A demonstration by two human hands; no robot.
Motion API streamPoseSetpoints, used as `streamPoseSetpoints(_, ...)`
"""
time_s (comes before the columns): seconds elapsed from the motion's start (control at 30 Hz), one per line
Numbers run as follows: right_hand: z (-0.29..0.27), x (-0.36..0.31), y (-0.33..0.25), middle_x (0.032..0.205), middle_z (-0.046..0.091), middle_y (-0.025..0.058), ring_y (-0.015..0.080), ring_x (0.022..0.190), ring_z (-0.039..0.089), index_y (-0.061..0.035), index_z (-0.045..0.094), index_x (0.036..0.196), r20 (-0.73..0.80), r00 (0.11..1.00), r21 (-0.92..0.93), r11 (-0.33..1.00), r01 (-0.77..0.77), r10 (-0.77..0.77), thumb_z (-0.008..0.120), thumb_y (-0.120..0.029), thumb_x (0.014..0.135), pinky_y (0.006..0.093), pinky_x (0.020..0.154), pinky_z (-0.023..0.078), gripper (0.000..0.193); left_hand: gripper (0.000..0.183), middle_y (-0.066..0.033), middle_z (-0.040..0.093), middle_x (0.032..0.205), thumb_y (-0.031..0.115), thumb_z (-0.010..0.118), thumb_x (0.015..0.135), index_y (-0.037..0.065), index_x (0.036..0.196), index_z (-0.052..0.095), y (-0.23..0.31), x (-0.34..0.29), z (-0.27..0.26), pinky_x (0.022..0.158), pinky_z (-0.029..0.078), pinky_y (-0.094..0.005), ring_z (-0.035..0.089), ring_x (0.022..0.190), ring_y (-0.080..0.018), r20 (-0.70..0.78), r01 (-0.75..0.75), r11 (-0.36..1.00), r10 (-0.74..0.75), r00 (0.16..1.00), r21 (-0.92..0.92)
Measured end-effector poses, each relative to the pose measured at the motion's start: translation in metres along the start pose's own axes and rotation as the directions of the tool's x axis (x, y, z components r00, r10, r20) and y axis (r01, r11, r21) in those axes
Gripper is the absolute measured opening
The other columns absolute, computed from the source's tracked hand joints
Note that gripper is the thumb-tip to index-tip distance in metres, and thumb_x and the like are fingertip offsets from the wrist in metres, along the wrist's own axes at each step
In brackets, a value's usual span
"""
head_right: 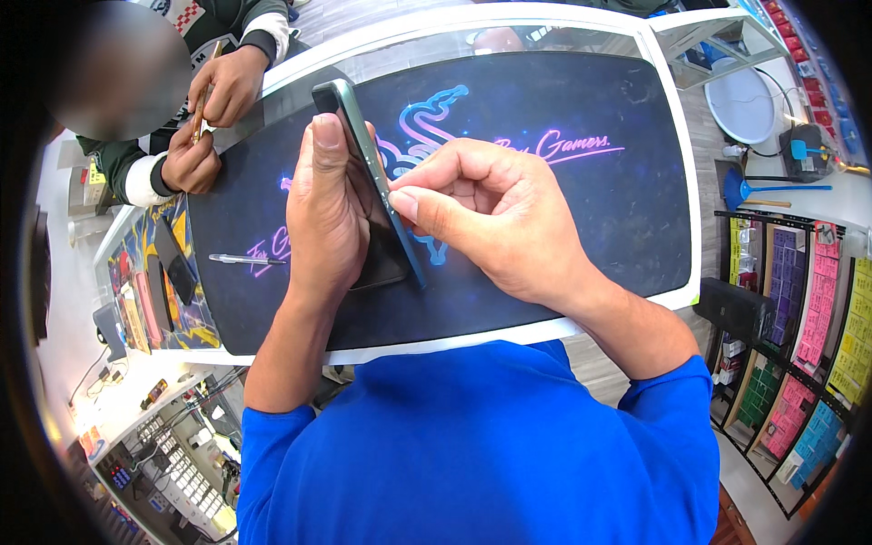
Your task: The person counts cash and writes on a notepad, then retrieves a smartphone from a shelf. They repeatedly handle the phone, removing and reinserting the SIM tray, and inspect the device from multiple angles at a counter.
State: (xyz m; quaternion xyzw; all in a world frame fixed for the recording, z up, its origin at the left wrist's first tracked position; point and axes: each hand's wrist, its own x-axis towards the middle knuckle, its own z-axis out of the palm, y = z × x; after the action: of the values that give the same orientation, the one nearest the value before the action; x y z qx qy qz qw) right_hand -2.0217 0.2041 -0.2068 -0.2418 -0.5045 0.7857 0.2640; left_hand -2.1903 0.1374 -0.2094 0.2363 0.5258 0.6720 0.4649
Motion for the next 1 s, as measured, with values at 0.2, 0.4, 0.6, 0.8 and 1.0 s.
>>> streamPoseSetpoints(0.2, 0.002, -0.002, -0.001, 0.099, 0.076, 0.0026, 0.0054, 0.09, 0.069, 0.001, 0.074, 0.11, -0.021, 1.0, -0.015, 1.0, 0.012, -0.013, 0.078, -0.008, 0.103, 0.0217, 0.08, 0.055, 0.012, 0.056, -0.0026, 0.061, 0.102, 0.056, 0.063, 0.109, 0.005, 0.128, 0.051, 0.0, 0.001, -0.005, 0.071, 0.054, -0.0217, 0.062, 0.083, -0.0056, 0.089, -0.007, 1.0, 0.009, 0.996, -0.024)
streamPoseSetpoints(0.4, 0.0, 0.0, 0.001, 0.101, 0.075, 0.0019, 0.0046, 0.092, 0.068, 0.0008, 0.074, 0.109, -0.008, 0.997, -0.059, 0.996, 0.072, -0.073, 0.078, -0.006, 0.102, 0.021, 0.081, 0.055, 0.011, 0.047, -0.0004, 0.061, 0.098, 0.052, 0.057, 0.113, 0.007, 0.125, 0.053, 0.0, 0.002, -0.001, 0.072, 0.053, -0.021, 0.06, 0.083, -0.0052, 0.094, -0.037, 0.998, 0.033, 0.995, 0.045)
streamPoseSetpoints(0.6, -0.002, 0.007, -0.005, 0.105, 0.074, 0.0035, 0.0062, 0.094, 0.069, 0.0017, 0.073, 0.124, -0.051, 0.999, 0.02, 1.0, 0.013, -0.012, 0.081, -0.008, 0.101, 0.0221, 0.081, 0.056, 0.026, 0.035, -0.004, 0.068, 0.112, 0.039, 0.052, 0.118, 0.007, 0.131, 0.057, -0.002, 0.009, -0.006, 0.091, 0.058, -0.029, 0.068, 0.1, -0.011, 0.088, 0.004, 0.991, 0.008, 0.996, -0.132)
streamPoseSetpoints(0.8, -0.014, 0.015, 0.004, 0.123, 0.076, 0.0094, 0.01, 0.108, 0.072, 0.0021, 0.064, 0.143, -0.068, 0.997, -0.004, 1.0, 0.024, -0.024, 0.074, -0.01, 0.105, 0.0275, 0.099, 0.058, 0.041, 0.041, -0.0102, 0.065, 0.137, 0.031, 0.048, 0.119, 0.003, 0.149, 0.049, 0.01, 0.007, -0.004, 0.109, 0.05, -0.0352, 0.065, 0.121, -0.0167, 0.158, -0.027, 0.96, 0.074, 0.985, -0.278)
streamPoseSetpoints(1.0, -0.025, 0.022, 0.001, 0.134, 0.073, 0.014, 0.0189, 0.122, 0.071, 0.006, 0.06, 0.145, 0.169, 0.981, 0.449, 0.879, -0.162, 0.094, 0.065, -0.019, 0.111, 0.0368, 0.111, 0.055, 0.042, 0.067, -0.0097, 0.063, 0.145, 0.042, 0.057, 0.115, -0.002, 0.163, 0.044, 0.007, 0.015, -0.022, 0.104, 0.05, -0.0335, 0.063, 0.117, -0.0135, 0.328, -0.207, 0.977, 0.21, 0.921, -0.045)
